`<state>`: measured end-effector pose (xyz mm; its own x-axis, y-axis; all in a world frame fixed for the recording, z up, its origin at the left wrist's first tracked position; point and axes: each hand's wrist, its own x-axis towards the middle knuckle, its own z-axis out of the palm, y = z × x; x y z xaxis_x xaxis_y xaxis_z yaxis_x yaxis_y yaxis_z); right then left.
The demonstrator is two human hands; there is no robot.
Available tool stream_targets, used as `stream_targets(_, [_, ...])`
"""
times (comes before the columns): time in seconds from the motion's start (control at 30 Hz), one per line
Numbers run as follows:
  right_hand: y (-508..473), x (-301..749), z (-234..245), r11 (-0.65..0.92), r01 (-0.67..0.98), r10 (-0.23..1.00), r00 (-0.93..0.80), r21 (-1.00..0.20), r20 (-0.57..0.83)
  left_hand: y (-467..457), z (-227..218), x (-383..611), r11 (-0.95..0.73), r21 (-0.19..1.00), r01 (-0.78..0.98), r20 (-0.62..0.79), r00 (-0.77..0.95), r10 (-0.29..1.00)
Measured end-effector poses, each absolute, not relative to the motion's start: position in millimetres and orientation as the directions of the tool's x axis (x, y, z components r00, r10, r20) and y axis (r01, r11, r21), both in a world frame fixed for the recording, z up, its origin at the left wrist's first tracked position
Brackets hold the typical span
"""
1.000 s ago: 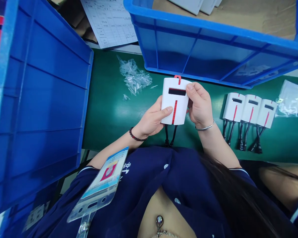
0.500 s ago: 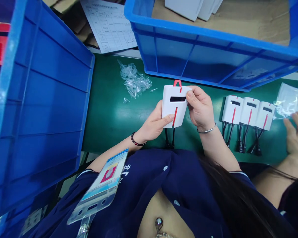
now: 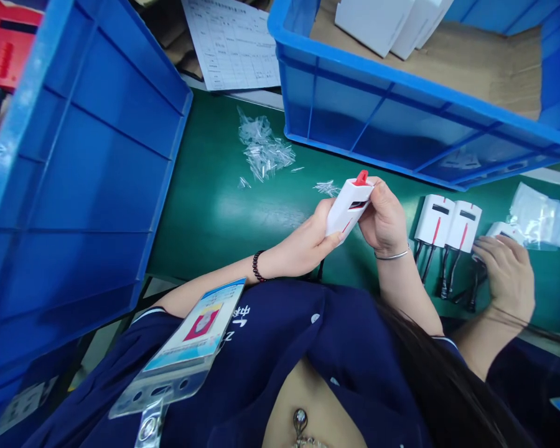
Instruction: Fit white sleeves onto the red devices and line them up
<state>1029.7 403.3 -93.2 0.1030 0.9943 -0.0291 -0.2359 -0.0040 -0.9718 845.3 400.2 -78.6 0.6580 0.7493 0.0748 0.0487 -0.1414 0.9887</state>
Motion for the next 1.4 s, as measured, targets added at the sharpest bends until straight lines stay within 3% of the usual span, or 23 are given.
stream_targets(0.2, [404.6, 1024.9, -89.1, 0.04, -0.149, 0.983, 0.183, -0.988, 0.013, 405.5, -89.3, 842.3, 0.029, 0.995, -0.1, 0.042, 0.638, 0.769])
stream_targets(0.33, [406.0, 1022.5, -85.2, 0.073, -0.096, 0.976, 0.21, -0.993, 0.052, 408.2, -95.1, 842.9, 0.213, 0.961, -0.175, -0.064, 0.612, 0.788])
stream_targets(0.5, [400.9, 1023.2, -81.7, 0.061, 0.011, 0.992, 0.115, -0.998, 0.062, 412.5, -98.5, 843.2, 0.341, 0.895, -0.288, -0.158, 0.51, 0.845])
stream_targets(0.7, [386.3, 1020.9, -84.7, -0.027, 0.243, 0.999, -0.039, -0.97, -0.037, 417.6, -95.4, 837.5, 0.377, 0.839, -0.392, -0.207, 0.41, 0.888])
stream_targets(0.9, [388.8, 1023.5, -96.5, -0.055, 0.117, 0.995, -0.078, -0.992, -0.064, 418.6, -96.2, 842.0, 0.302, 0.894, -0.331, -0.192, 0.325, 0.926])
stream_targets(1.1, [387.2, 1025.9, -98.1, -0.067, 0.146, 0.995, -0.069, -0.987, -0.078, 427.7, -98.9, 848.8, 0.187, 0.951, -0.245, -0.114, 0.281, 0.953])
stream_targets(1.4, [391.9, 1026.7, -99.8, -0.134, 0.028, 0.985, -0.105, -0.991, -0.136, 426.6, -96.4, 837.8, 0.348, 0.887, -0.304, -0.202, 0.424, 0.883])
